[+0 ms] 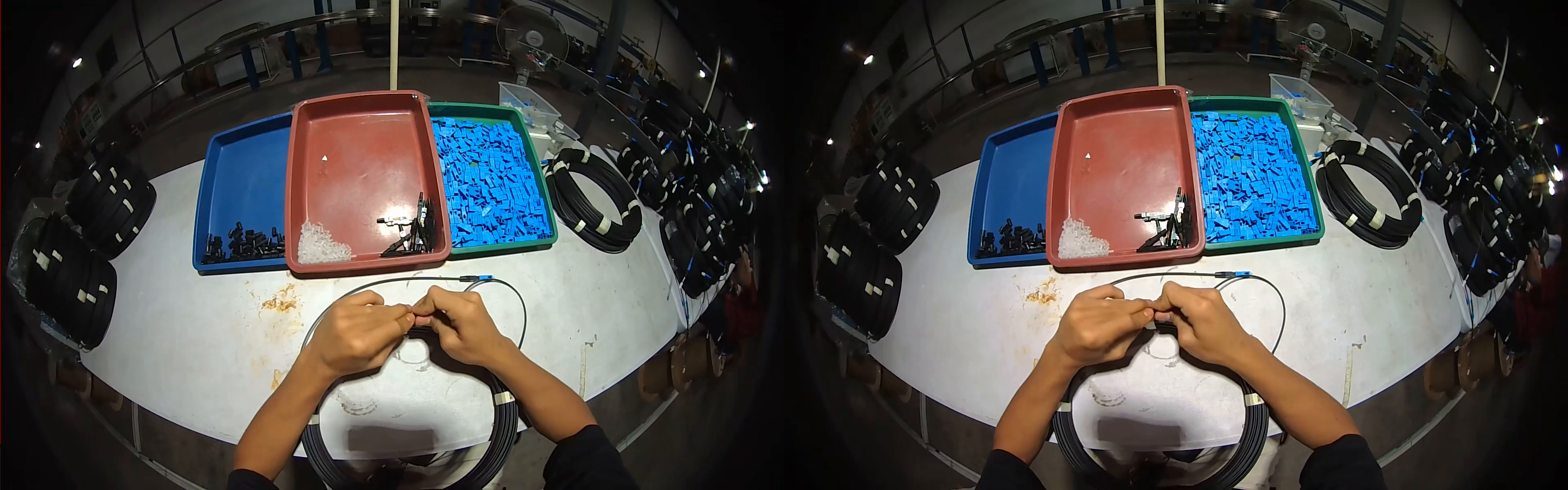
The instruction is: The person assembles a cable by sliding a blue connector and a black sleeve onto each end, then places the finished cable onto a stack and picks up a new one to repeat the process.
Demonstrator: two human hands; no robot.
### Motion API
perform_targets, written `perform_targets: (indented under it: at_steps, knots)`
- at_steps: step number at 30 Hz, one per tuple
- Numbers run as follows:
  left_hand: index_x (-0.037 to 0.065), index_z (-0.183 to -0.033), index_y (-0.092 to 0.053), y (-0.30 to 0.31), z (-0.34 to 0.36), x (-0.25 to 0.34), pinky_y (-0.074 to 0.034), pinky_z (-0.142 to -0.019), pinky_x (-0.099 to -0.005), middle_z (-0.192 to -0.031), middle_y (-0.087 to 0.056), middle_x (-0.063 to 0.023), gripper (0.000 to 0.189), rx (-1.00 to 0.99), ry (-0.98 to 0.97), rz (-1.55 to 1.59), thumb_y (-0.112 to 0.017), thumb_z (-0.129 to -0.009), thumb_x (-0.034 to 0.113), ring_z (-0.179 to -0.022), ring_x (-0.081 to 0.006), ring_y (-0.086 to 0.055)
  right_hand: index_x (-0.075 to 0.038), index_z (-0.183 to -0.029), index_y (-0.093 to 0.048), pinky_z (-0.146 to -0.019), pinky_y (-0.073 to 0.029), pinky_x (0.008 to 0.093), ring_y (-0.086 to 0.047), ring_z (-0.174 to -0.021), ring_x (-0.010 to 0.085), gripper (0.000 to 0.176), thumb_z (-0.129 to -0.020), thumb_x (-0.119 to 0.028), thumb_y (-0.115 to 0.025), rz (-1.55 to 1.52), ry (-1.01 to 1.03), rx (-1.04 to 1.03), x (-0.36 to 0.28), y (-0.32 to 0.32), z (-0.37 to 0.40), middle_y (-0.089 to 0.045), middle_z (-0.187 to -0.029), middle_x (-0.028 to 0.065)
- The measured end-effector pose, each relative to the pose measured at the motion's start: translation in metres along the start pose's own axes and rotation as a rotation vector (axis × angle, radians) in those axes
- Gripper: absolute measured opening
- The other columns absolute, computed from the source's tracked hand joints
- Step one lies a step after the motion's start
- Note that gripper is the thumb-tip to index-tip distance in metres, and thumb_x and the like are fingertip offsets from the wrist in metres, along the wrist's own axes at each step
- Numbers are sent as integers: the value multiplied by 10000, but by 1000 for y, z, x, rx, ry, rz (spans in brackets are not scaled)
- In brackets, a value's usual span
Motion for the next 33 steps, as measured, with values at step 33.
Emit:
perform_targets:
  at_steps: [33]
  knots:
    - [-23, -858, -758, 2, 5, -10, -574, -613, -301, -828, -769, -141, 145, 68, 229, 214, -798, -723, -58, -678, -208, -718, 42, -941, -638, -641, -559, 355, -711, -736, 306, 222, -736, 99, -698, 254, 223, 41, -3, 3, 0, -716, -859, 179]
Point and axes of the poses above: each hand's wrist, its own z-axis away from the middle knuckle, its own y-axis out of the back of the hand, x = y × z, the point moved 4 cm from there along -z, towards the middle knuckle
